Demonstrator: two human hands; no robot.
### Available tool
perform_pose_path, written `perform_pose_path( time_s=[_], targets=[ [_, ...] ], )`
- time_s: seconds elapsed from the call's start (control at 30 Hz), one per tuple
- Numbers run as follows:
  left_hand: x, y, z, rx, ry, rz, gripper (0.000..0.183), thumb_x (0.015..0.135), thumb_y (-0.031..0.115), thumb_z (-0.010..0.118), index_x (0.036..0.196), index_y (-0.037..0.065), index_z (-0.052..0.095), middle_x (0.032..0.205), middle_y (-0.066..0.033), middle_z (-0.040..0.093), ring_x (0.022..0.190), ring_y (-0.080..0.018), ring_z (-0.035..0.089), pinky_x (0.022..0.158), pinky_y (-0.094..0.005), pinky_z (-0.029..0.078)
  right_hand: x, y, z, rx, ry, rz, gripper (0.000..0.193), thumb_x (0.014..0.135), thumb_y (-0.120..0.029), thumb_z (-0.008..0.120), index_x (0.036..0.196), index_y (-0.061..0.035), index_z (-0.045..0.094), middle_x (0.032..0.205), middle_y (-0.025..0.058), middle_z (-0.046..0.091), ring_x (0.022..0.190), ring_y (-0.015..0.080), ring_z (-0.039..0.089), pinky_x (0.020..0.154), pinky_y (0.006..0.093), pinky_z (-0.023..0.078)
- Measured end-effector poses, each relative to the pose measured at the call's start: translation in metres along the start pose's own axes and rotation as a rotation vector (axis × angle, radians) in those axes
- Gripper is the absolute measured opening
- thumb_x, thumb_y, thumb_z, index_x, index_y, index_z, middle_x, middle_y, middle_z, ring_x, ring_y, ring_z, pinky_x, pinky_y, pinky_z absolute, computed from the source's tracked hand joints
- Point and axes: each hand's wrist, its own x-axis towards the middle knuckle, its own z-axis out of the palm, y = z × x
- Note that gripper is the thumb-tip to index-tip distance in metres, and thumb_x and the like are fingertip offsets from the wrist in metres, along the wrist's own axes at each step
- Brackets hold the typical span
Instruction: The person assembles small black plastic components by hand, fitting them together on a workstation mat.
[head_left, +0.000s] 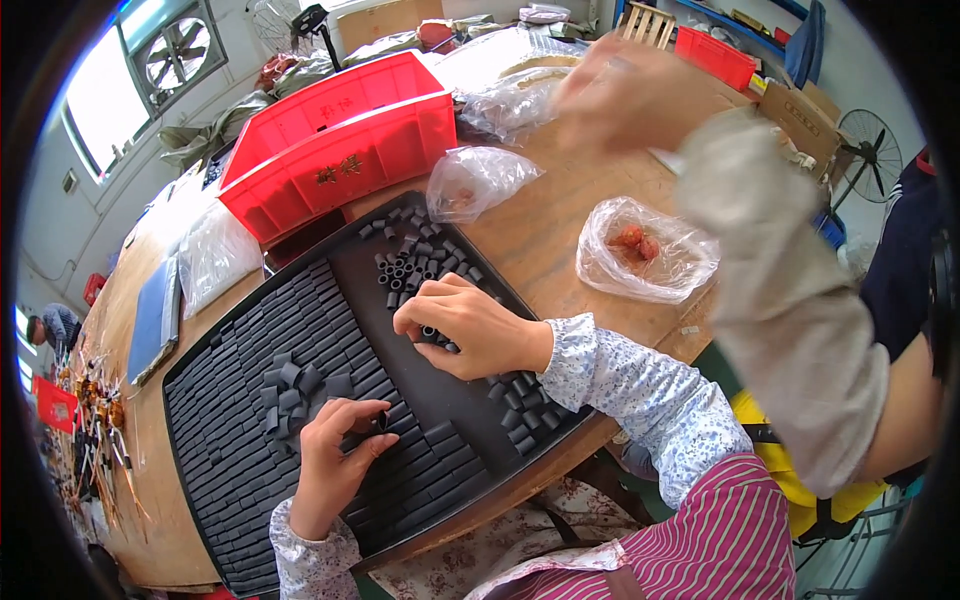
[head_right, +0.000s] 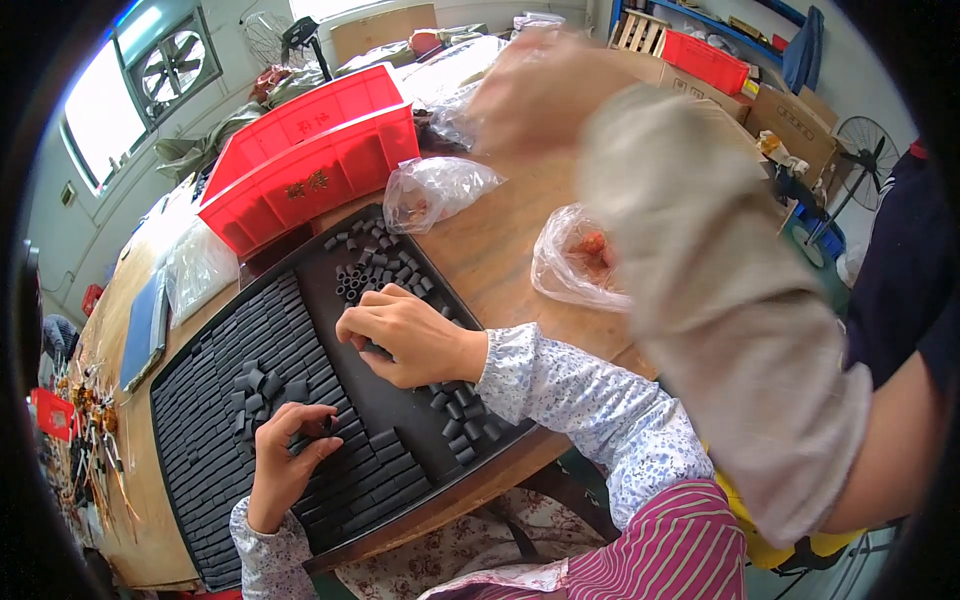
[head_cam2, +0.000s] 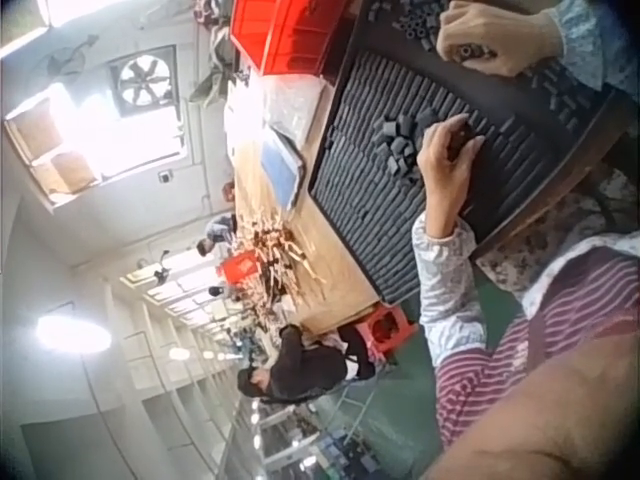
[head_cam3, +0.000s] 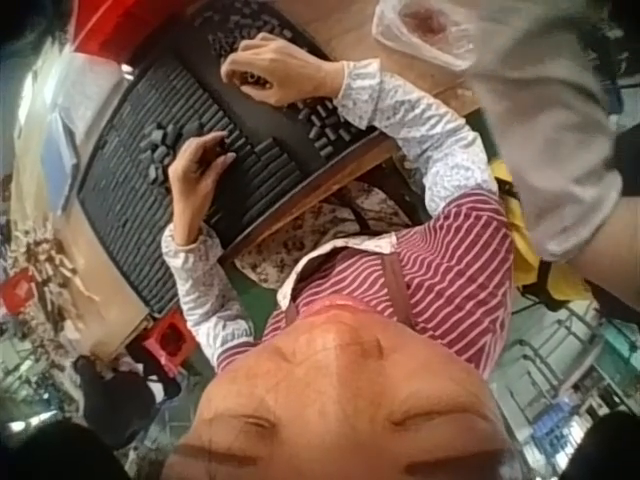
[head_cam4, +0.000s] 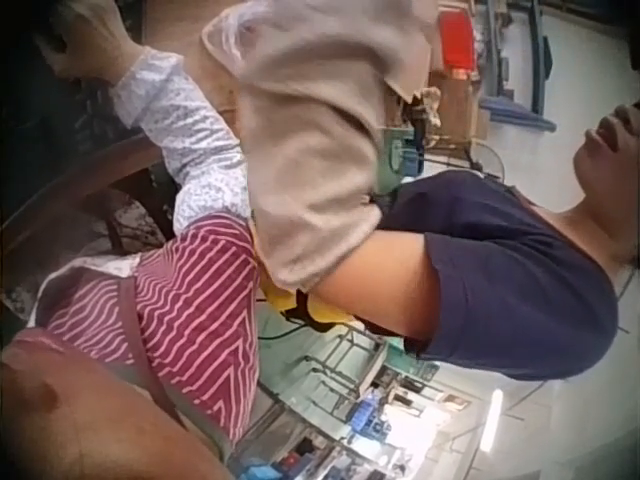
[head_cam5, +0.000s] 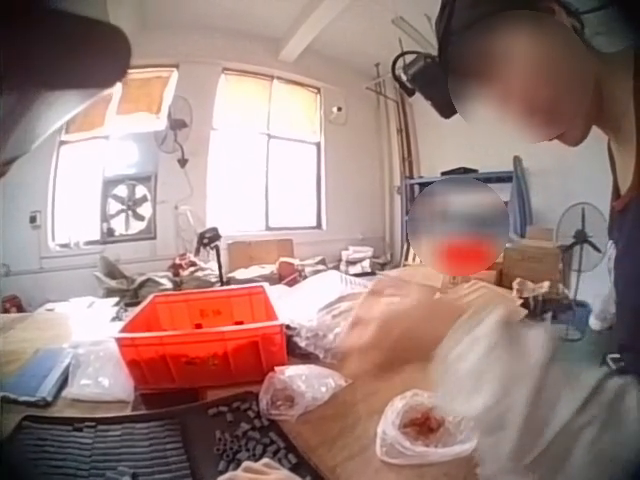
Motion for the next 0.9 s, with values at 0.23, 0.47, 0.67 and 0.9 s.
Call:
perform_pose_path(
  time_s=[0.23,0.47,0.67,0.9],
  targets=[
    [-0.002,-0.001,-0.001,0.026,0.054,-0.006,0.039,0.071,0.003,0.085,0.108,0.003,0.072,0.09,-0.0084,0.067,0.081,-0.0198,0.064,0.075,-0.0306,0.053,0.0,0.003,0.002,-0.028,-0.037,-0.019,0.03,0.077,0.0,0.069,0.103,-0.0096,0.059,0.085,-0.0006,0.062,0.086,0.0178,0.062,0.082,0.0344,0.043],
    [-0.003,-0.002,-0.002,0.008,0.022,0.0,0.037,0.072,0.006,0.085,0.107,0.004,0.072,0.09,-0.0083,0.068,0.083,-0.021,0.063,0.076,-0.0314,0.053,0.001,-0.001,0.004,0.011,-0.057,-0.01,0.025,0.077,-0.001,0.069,0.098,-0.0098,0.059,0.081,0.0001,0.061,0.084,0.0199,0.061,0.082,0.036,0.043],
    [-0.003,-0.001,-0.004,0.029,0.037,0.065,0.036,0.073,0.006,0.085,0.107,0.003,0.072,0.09,-0.0066,0.07,0.083,-0.0185,0.064,0.077,-0.0301,0.053,0.002,0.0,0.003,-0.014,-0.067,-0.004,0.024,0.077,-0.001,0.069,0.098,-0.0098,0.06,0.082,-0.0007,0.061,0.084,0.0189,0.062,0.082,0.0355,0.043],
    [-0.001,-0.002,-0.002,0.051,0.029,0.087,0.035,0.074,0.006,0.085,0.107,0.003,0.072,0.095,-0.0085,0.071,0.087,-0.0209,0.065,0.079,-0.0306,0.054,0.002,-0.003,-0.001,-0.026,-0.085,0.001,0.025,0.077,-0.001,0.069,0.098,-0.0102,0.06,0.082,-0.0009,0.061,0.084,0.0186,0.062,0.083,0.0342,0.043]
  ],
)
